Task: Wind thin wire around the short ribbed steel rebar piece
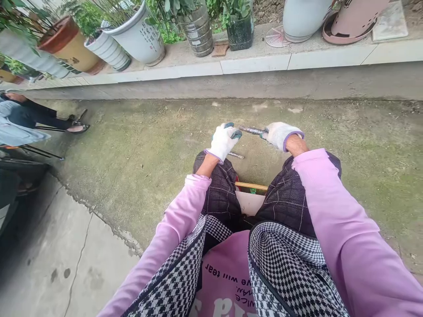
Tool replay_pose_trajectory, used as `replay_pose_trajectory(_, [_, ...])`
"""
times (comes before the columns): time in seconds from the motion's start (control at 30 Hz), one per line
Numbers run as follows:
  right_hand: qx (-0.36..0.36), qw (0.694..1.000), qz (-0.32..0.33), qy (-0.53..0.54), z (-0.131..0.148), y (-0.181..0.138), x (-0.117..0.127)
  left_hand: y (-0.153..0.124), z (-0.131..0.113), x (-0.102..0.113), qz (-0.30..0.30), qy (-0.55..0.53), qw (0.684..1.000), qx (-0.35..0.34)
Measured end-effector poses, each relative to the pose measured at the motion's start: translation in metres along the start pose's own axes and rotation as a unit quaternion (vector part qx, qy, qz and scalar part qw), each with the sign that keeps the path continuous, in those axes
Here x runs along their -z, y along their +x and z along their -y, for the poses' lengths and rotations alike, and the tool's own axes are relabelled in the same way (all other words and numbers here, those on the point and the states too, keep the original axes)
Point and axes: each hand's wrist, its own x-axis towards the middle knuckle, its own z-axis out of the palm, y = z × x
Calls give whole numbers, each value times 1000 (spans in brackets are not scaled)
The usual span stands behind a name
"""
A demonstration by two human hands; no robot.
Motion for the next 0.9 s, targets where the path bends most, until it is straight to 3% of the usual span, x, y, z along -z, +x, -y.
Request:
replay_pose_trajectory(0.23, [-7, 1000, 6, -7, 0, 1, -1, -2, -9, -1, 76, 28, 996, 21])
replay_pose_trajectory(0.43, [-4, 1000, 6, -2, 4, -2, 1, -1, -7, -1, 67, 40, 996, 40])
replay_pose_trajectory(0.6, [11, 999, 51, 8, 9, -11, 3, -2, -7, -2, 50, 83, 995, 26])
replay_pose_trajectory(0.77, [-1, 991, 124, 46, 13, -21, 1, -3, -12, 4, 71, 129, 988, 38])
replay_pose_trajectory(0.83, [2, 992, 121, 37, 12, -20, 2, -2, -15, 8, 76, 81, 992, 55])
replay_pose_trajectory(0.9, [9, 995, 95, 21, 11, -17, 5, 0, -19, 12, 88, -43, 992, 83])
